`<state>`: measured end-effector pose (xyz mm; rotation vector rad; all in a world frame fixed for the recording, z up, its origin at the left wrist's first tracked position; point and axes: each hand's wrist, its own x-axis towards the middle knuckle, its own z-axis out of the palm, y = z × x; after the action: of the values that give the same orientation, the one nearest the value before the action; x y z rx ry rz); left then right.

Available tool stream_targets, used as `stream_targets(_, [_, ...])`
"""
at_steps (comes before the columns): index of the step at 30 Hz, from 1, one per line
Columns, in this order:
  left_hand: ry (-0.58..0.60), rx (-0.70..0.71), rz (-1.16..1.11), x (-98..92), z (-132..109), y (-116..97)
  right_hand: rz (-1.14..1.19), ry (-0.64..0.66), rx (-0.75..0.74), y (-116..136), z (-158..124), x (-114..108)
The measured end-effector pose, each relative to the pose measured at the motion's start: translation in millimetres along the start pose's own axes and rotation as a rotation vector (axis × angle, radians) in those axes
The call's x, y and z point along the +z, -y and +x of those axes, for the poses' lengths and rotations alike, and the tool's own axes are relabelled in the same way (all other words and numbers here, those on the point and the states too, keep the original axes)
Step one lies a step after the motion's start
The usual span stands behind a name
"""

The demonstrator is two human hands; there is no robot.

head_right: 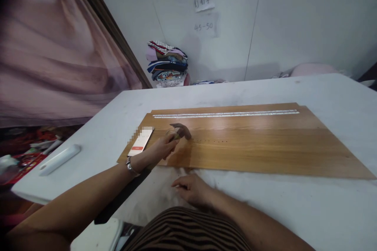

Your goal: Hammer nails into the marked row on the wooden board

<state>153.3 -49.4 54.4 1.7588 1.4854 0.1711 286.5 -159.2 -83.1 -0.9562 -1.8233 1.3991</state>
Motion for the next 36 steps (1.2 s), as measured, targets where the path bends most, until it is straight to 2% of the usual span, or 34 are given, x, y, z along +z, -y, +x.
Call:
stream_targets(4, [-0.018,0.023,0.008,-4.4,-0.8,0.7,0.066,-0.023,0.038,-0.3,-1.0,0.7])
stream_targets(8, [-0.016,0.038,-0.005,-3.7,-0.5,3.9,0.226,-0.065,0.073,1.0,-5.1,-0.6])
stream_targets(11, [-0.001,0.062,-0.008,-0.1,0.5,6.0,0.258,-0.103,0.009,5.9,-9.1,-5.1])
stream_targets(13, [0.002,0.086,-0.011,1.4,0.8,6.4,0.156,-0.186,-0.1,11.4,-11.1,-10.7])
stream_targets(17, [0.003,0.057,-0.018,-0.8,-0.7,4.3,-0.263,-0.408,-0.377,24.4,-11.6,-28.6])
stream_targets(20, [-0.007,0.043,-0.011,-4.4,-2.4,2.4,-0.484,-0.494,-0.501,29.5,-9.3,-40.9])
stream_targets(22, [-0.006,0.04,-0.009,-5.9,-3.0,2.0,-0.581,-0.492,-0.502,28.7,-7.4,-44.6])
stream_targets(26, [-0.009,0.03,-0.007,-4.5,-2.5,2.6,-0.689,-0.429,-0.402,20.5,-4.2,-42.2])
stream_targets(36, [0.0,0.019,0.011,0.7,0.1,1.0,-0.67,-0.419,-0.334,11.2,-2.0,-39.7])
